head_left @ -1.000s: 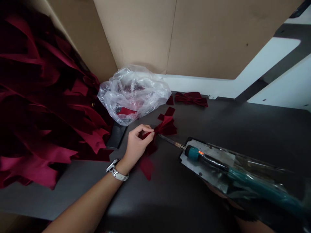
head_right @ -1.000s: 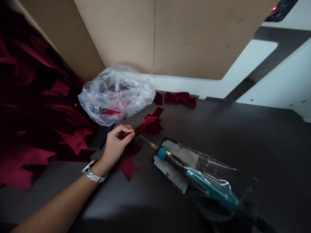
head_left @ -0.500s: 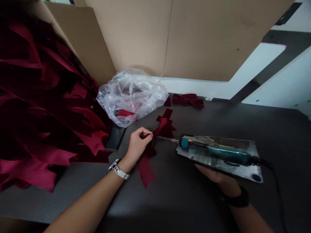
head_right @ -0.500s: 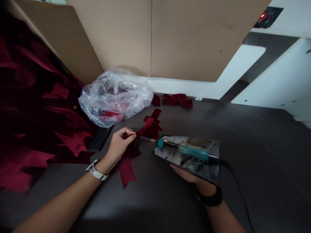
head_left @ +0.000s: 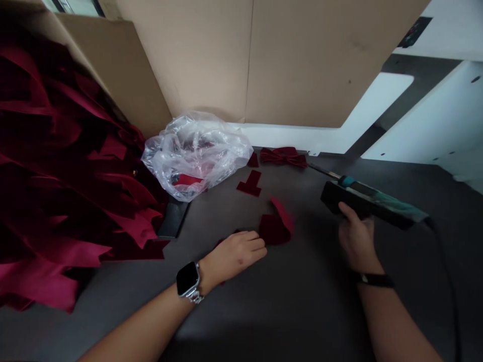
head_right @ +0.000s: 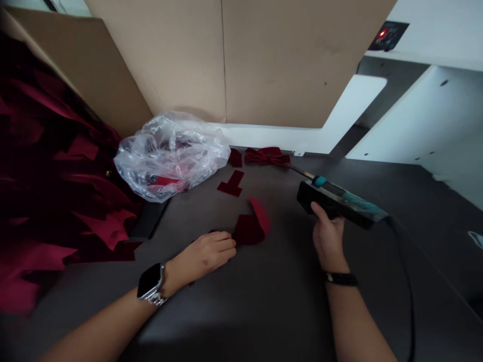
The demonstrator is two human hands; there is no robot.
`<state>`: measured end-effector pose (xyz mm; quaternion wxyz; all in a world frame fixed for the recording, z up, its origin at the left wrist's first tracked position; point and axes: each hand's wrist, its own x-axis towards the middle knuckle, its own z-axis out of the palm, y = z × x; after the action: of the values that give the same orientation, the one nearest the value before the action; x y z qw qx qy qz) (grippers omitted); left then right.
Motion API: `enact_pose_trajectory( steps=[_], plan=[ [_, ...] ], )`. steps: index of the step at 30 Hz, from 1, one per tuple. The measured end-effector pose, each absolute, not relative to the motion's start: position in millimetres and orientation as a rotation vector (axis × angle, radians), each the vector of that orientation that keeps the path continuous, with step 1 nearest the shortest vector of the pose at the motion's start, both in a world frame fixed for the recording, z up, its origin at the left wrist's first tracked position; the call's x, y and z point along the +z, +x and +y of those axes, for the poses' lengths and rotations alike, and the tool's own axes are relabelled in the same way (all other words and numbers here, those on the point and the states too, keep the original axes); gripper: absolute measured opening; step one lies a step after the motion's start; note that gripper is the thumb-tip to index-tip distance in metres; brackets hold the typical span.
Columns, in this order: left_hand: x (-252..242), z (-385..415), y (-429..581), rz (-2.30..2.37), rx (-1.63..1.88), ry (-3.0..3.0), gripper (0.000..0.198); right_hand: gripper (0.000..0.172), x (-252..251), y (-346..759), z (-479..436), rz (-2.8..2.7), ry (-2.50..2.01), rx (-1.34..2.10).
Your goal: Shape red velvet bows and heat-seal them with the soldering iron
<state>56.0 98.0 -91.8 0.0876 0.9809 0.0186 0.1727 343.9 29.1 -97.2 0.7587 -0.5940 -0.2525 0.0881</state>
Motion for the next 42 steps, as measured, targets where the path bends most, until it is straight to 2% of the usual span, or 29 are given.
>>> enact_pose_trajectory(
  steps=[8,16,25,29,32,38,42],
  plan=[
    [-86.5,97.8,55.4,0.148,0.338,2.855,0.012,0.077,-114.4,373.6,35.6,-0.491,-1.378,0.195],
    [-86.4,95.9,54.5,0.169,0.283,2.874,0.009,0.08,-119.9,381.9,36.9,-0.622,-1.798,0.162],
    [-88.0,95.0,51.5,0.181,0.341,2.827,0.009,0.066,-108.3,387.1,30.9,-0.709,-2.167,0.216],
    [-88.1,96.4,51.0,0.18,0.336,2.835,0.01,0.043,-98.2,393.0,3.2,-0.787,-2.358,0.267],
    [-85.7,97.8,51.7,0.158,0.332,2.835,0.011,0.03,-84.5,371.9,-22.7,-1.164,-2.526,0.335],
    [-86.1,99.4,52.2,0.13,0.295,2.851,0.01,0.019,-50.3,268.6,1.7,-1.97,-1.725,0.48],
    [-89.2,100.2,49.0,0.109,0.34,2.814,0.012,0.021,-53.7,244.3,44.5,-2.192,-1.602,0.659]
  ],
)
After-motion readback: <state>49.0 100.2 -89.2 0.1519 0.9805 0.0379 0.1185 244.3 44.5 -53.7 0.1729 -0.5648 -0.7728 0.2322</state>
